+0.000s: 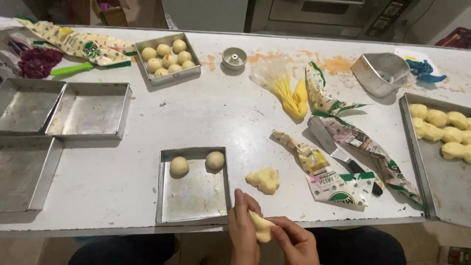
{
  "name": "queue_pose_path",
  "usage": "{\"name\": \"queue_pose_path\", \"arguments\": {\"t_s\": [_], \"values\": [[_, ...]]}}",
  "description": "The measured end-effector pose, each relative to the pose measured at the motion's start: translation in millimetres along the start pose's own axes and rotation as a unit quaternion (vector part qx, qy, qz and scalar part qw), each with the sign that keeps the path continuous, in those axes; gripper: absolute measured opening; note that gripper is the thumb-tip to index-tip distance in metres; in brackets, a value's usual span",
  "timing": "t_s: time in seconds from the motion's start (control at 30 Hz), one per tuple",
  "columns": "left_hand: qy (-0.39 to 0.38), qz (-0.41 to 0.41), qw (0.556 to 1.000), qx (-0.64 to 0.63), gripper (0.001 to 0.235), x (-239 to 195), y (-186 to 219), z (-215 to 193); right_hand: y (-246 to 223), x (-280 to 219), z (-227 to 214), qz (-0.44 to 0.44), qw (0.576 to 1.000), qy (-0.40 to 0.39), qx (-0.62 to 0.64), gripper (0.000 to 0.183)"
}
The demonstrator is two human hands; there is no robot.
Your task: Filling small dough portions with pineapple jam using a piping bag and rolling them into balls for baking.
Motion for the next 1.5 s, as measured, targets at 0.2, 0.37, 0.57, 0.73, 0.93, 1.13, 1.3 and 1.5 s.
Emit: {"name": "queue_pose_path", "arguments": {"t_s": [0.2,0.37,0.57,0.73,0.93,1.13,1.3,1.5], "values": [[0.002,0.085,0.995,0.055,0.057,3.8,4.4,7.4,29.6,0.6,-5.5,0.020,0.999,-0.044,0.006,0.030],[-0.091,0.216,0.959,0.157,0.035,-21.7,45.1,28.9,41.7,-4.1,-20.7,0.177,0.982,0.060,0.034,0.053],[-0.307,-0.111,0.945,-0.015,0.088,-19.4,45.1,42.3,67.3,1.8,-43.8,0.127,0.966,-0.057,0.219,0.045],[-0.319,0.142,0.933,0.081,0.038,-1.8,65.3,20.0,-44.0,28.6,-52.4,-0.006,0.999,0.036,0.001,0.057],[-0.264,0.161,0.931,0.193,0.049,-6.1,11.8,33.1,-72.3,16.7,-8.0,-0.351,0.789,-0.117,-0.490,0.045],[-0.163,0.066,0.974,0.141,0.050,18.5,-8.0,29.5,-75.4,6.7,11.7,-0.172,0.824,-0.047,-0.537,0.077],[-0.184,-0.103,0.977,-0.034,0.034,-2.4,23.7,27.3,-115.3,-20.7,54.5,-0.323,0.820,-0.219,-0.420,0.055],[-0.224,0.128,0.952,0.162,0.046,5.0,31.6,32.8,-121.1,9.5,38.0,-0.290,0.863,-0.076,-0.407,0.046]]}}
Point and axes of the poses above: each hand's wrist, its own x-axis towards the middle knuckle, its own z-axis out of the palm, y = z × x, the point moved 7 cm from there along x, towards the middle knuckle, and after that the axes turned 9 degrees about -z, right-handed, at the moved point
